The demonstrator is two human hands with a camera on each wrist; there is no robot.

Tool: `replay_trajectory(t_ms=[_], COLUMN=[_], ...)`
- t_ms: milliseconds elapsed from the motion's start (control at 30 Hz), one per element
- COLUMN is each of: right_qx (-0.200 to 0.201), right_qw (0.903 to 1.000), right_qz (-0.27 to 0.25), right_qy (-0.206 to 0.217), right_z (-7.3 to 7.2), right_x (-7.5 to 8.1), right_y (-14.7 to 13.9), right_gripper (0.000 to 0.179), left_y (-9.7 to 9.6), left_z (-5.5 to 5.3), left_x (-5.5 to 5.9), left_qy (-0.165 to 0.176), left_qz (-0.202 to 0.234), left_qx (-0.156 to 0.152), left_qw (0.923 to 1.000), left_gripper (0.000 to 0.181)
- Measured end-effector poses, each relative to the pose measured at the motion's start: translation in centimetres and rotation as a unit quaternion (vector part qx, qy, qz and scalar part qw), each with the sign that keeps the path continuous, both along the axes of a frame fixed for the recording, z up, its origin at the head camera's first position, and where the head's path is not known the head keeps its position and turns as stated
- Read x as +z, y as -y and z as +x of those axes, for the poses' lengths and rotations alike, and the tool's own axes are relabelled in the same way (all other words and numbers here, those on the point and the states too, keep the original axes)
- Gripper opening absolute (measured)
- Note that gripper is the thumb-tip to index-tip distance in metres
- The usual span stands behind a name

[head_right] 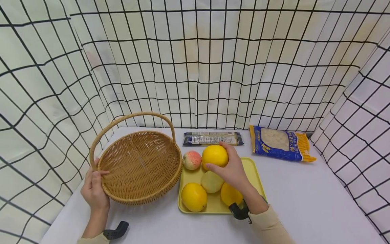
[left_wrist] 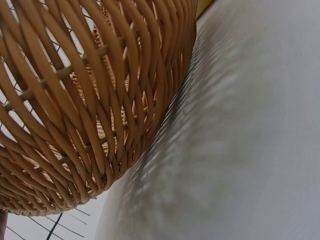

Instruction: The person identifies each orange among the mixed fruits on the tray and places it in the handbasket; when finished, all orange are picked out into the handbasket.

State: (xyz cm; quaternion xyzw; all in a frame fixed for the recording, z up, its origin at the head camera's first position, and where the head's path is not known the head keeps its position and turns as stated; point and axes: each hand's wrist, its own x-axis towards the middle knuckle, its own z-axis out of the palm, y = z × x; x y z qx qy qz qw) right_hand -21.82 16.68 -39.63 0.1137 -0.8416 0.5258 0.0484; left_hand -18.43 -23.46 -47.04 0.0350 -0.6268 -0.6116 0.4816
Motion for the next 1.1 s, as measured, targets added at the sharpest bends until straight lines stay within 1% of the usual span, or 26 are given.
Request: replay_trajectory(t_ms=[100,200,300,367,533,700,833,933,1000,1100], right_qx=[0.014,0.028,0.045,0.052,0.065,0.083,0.099,0.109,0.111,0.112], right_qw=[0.9995,0.9982,0.9969,0.9960,0.9937,0.9896,0.9869,0.9853,0.9852,0.9855], right_qz=[-0.030,-0.052,-0.064,-0.070,-0.092,-0.117,-0.127,-0.131,-0.130,-0.128], right_qy=[-0.002,-0.006,-0.014,-0.017,-0.002,0.008,0.006,0.006,0.003,0.002], right_z=[0.1,0.2,0.3,0.4,0.6,0.9,1.1,1.2,1.2,1.3], right_x=[0.4,0.8,1.2,1.3,1.4,1.6,1.5,1.4,1.2,0.9], right_y=[1.3,2.7,4.1,5.1,7.2,9.2,10.4,11.2,11.6,12.1], right_gripper=[0.079,0.078,0.078,0.078,0.078,0.078,0.078,0.078,0.079,0.079], left_y=[0.0,0.0,0.0,0.0,-0.2,-0.1,-0.1,-0.1,-0.2,-0.3], left_z=[-0.1,-0.2,-0.2,-0.1,0.1,0.2,0.3,0.3,0.3,0.4], left_x=[-0.1,-0.3,-0.3,-0.2,0.2,0.1,-0.1,0.0,0.1,0.2], left_qy=[-0.003,-0.008,-0.014,-0.016,-0.014,-0.006,-0.006,-0.016,-0.021,-0.018], left_qz=[0.004,0.008,0.006,0.002,-0.010,-0.019,-0.024,-0.028,-0.030,-0.034], left_qx=[0.005,0.003,0.003,0.008,0.016,0.016,0.019,0.020,0.019,0.021], left_qw=[1.0000,0.9999,0.9999,0.9998,0.9997,0.9997,0.9995,0.9993,0.9991,0.9990], left_gripper=[0.035,0.035,0.035,0.034,0.034,0.035,0.035,0.034,0.033,0.032])
